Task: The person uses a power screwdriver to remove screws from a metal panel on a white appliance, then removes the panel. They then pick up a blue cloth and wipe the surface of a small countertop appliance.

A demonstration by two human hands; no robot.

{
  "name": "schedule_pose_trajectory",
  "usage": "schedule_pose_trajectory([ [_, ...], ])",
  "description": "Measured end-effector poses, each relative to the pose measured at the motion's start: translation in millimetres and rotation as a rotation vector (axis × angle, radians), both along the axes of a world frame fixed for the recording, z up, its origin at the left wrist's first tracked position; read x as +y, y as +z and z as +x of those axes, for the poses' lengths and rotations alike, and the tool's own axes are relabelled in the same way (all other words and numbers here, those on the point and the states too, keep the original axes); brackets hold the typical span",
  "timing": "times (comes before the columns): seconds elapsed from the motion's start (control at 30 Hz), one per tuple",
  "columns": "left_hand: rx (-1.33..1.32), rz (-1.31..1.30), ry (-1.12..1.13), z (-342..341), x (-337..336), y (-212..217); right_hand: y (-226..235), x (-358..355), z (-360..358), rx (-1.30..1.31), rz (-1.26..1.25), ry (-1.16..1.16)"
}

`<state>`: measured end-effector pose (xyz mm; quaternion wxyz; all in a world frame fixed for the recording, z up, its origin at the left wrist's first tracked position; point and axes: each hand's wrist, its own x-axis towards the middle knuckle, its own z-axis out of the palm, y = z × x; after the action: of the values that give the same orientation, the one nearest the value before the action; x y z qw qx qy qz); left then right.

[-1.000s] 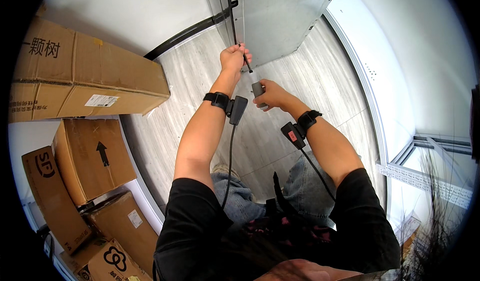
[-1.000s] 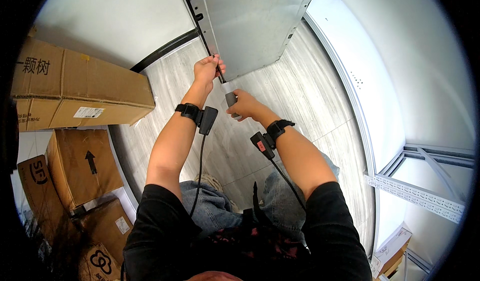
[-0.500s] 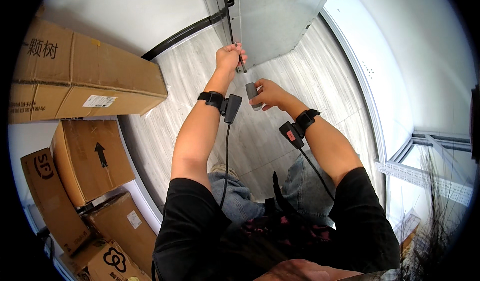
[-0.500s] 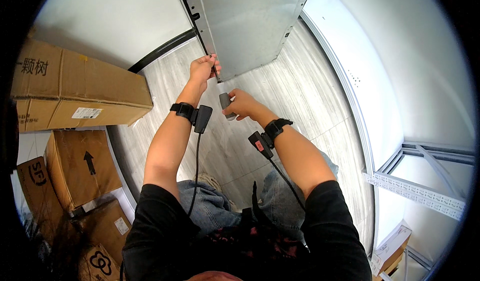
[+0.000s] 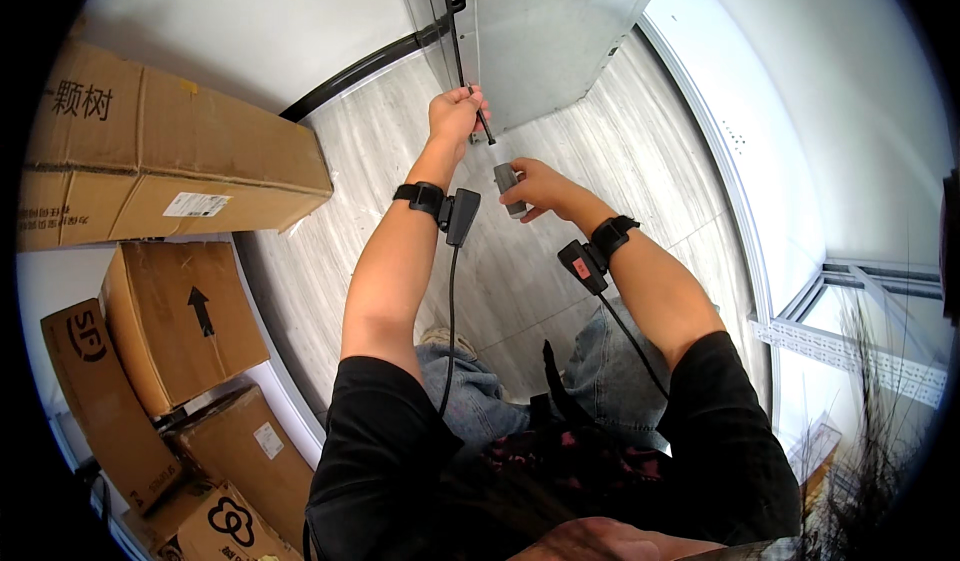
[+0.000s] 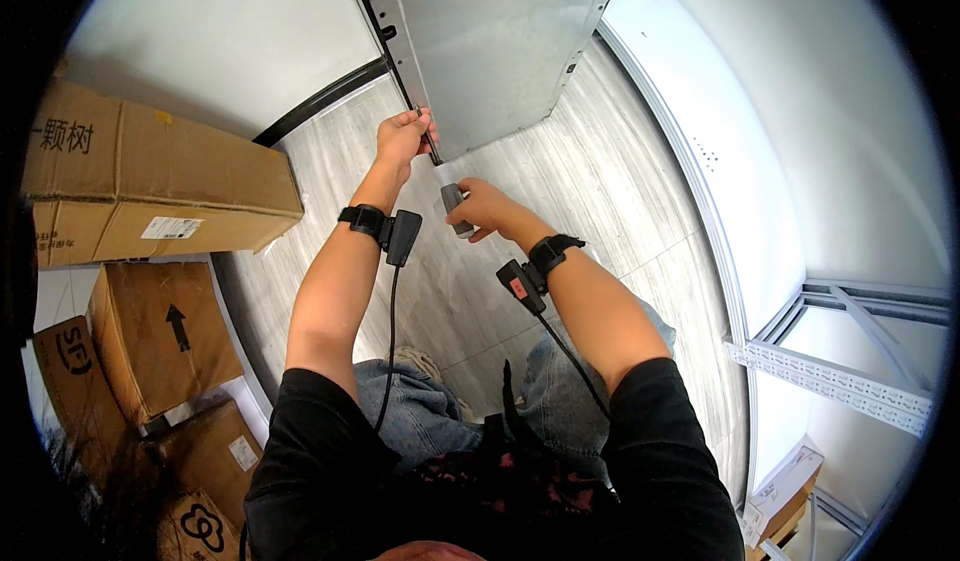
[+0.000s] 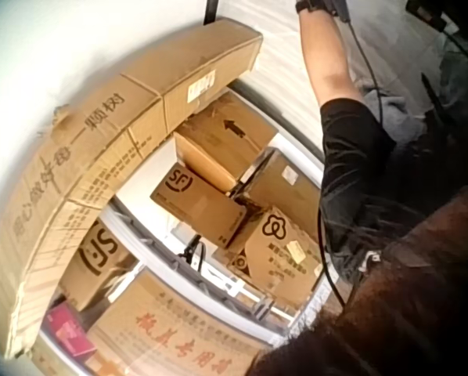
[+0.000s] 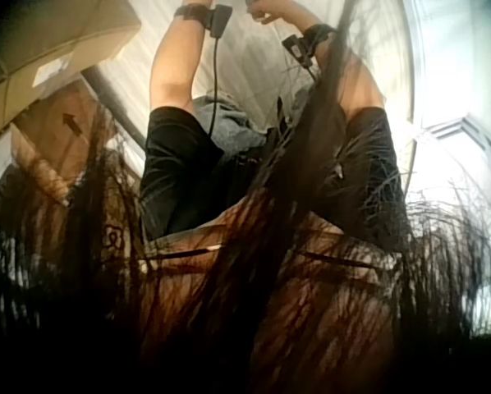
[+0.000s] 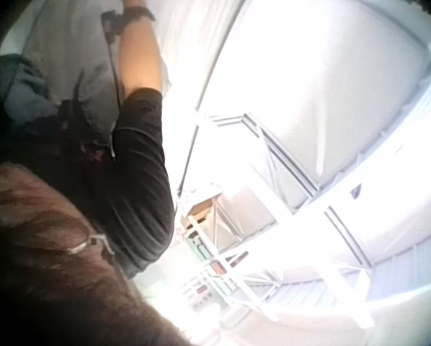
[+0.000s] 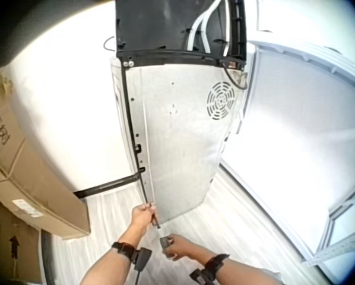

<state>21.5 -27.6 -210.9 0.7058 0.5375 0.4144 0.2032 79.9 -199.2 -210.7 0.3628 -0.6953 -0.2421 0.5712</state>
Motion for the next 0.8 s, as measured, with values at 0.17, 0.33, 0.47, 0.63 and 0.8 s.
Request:
schedule_pose_trajectory([
  [0.17, -0.028, -0.020, -0.013, -2, -1, -1, 5, 1, -1, -0.067, -0.041, 0.077],
  [0.33, -0.012, -0.029, -0.007, -5, -3, 4, 11, 3, -5, -0.115, -0.080, 0.120],
  [0.47, -0.044, -0.022, -0.057, -10, -4, 9, 5, 0, -2, -0.133, -0.086, 0.095],
  [0.63, -0.089, -0.012, -0.098, -6, -5, 10, 9, -10, 11, -0.153, -0.092, 0.055],
  [0.8, -0.139, -0.118, -0.071, 18, -31, 12, 22, -41, 43, -0.141, -0.096, -0.065],
])
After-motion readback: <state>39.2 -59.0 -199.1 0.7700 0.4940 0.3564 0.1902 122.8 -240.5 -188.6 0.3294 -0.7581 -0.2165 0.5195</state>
